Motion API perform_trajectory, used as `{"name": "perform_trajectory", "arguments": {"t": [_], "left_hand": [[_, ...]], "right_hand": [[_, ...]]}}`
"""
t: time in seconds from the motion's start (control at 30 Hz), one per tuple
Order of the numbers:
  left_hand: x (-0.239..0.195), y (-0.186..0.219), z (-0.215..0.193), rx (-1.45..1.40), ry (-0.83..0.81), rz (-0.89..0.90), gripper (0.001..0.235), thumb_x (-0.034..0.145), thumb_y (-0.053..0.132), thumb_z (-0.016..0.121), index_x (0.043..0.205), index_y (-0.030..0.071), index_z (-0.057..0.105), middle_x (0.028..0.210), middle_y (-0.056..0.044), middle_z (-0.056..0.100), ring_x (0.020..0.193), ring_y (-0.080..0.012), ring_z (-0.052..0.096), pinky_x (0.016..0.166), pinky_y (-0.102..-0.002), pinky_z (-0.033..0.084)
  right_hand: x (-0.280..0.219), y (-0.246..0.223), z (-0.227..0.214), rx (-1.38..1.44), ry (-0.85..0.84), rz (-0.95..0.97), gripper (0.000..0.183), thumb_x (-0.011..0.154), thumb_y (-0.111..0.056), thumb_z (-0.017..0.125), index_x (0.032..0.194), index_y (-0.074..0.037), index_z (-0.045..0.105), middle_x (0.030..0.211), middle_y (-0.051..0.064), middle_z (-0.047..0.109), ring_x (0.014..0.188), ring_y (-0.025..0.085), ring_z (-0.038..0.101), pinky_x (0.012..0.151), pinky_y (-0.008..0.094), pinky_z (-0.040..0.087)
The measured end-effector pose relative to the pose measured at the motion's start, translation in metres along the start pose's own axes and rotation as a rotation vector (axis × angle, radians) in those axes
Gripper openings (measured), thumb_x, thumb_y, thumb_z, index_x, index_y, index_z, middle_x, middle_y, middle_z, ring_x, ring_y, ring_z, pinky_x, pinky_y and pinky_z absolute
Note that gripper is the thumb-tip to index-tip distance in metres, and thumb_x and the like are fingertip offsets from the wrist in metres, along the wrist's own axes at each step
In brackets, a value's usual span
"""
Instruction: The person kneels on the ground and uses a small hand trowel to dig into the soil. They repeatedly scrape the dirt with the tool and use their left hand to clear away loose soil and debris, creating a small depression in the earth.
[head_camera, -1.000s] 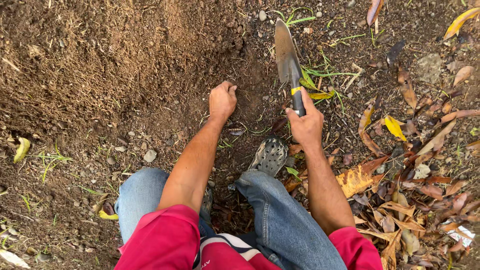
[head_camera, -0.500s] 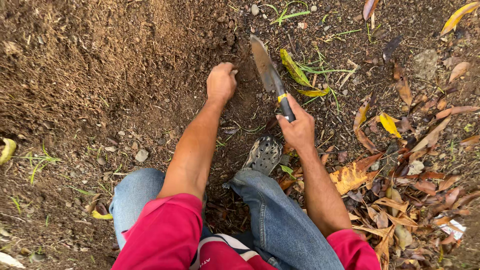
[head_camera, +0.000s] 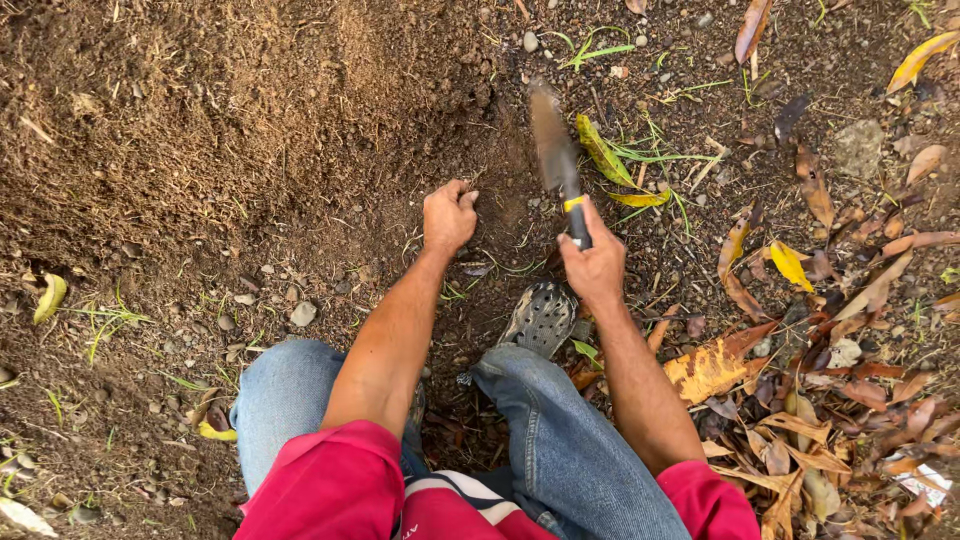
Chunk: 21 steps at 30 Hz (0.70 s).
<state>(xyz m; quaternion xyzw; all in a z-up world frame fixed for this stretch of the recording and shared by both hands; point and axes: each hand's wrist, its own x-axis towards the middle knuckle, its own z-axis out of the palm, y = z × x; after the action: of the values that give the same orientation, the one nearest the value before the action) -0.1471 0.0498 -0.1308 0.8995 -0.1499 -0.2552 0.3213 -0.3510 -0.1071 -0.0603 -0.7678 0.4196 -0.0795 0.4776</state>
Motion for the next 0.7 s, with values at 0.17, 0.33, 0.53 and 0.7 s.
{"name": "perform_trajectory", "arguments": {"t": [0.17, 0.33, 0.53, 0.7], "left_hand": [[-0.001, 0.021, -0.025, 0.014, -0.113, -0.22, 0.018, 0.096, 0.022, 0.069, 0.103, 0.005, 0.07, 0.088, -0.016, 0.073, 0.08, -0.0319, 0.071, 0.078, -0.045, 0.055], [0.003, 0.02, -0.03, 0.077, -0.044, -0.017, 0.023, 0.097, 0.02, 0.068, 0.116, 0.008, 0.067, 0.105, -0.016, 0.074, 0.096, -0.0343, 0.069, 0.084, -0.047, 0.055], [0.022, 0.021, -0.014, 0.474, -0.185, 0.112, 0.032, 0.095, 0.028, 0.066, 0.119, 0.007, 0.063, 0.109, -0.018, 0.07, 0.103, -0.0382, 0.067, 0.086, -0.051, 0.054], [0.033, 0.007, 0.005, 0.544, -0.242, 0.12, 0.022, 0.093, 0.018, 0.058, 0.108, 0.004, 0.067, 0.109, -0.019, 0.072, 0.102, -0.0399, 0.069, 0.087, -0.054, 0.054]], "right_hand": [[0.008, -0.01, -0.006, -0.47, -0.386, 0.084, 0.067, 0.086, -0.019, 0.073, 0.15, -0.029, 0.057, 0.095, 0.012, 0.076, 0.078, 0.021, 0.071, 0.076, 0.037, 0.057], [0.0, -0.024, -0.012, -0.244, -0.219, 0.206, 0.074, 0.082, -0.022, 0.077, 0.152, -0.022, 0.053, 0.09, 0.013, 0.074, 0.066, 0.02, 0.07, 0.068, 0.036, 0.056], [0.004, -0.024, -0.025, -0.266, -0.174, 0.035, 0.071, 0.082, -0.02, 0.08, 0.149, -0.013, 0.057, 0.094, 0.018, 0.074, 0.065, 0.021, 0.068, 0.067, 0.037, 0.054], [0.001, -0.011, -0.017, -0.012, 0.057, -0.377, 0.061, 0.095, -0.016, 0.077, 0.149, -0.005, 0.052, 0.124, 0.02, 0.071, 0.11, 0.027, 0.074, 0.094, 0.039, 0.059]]}}
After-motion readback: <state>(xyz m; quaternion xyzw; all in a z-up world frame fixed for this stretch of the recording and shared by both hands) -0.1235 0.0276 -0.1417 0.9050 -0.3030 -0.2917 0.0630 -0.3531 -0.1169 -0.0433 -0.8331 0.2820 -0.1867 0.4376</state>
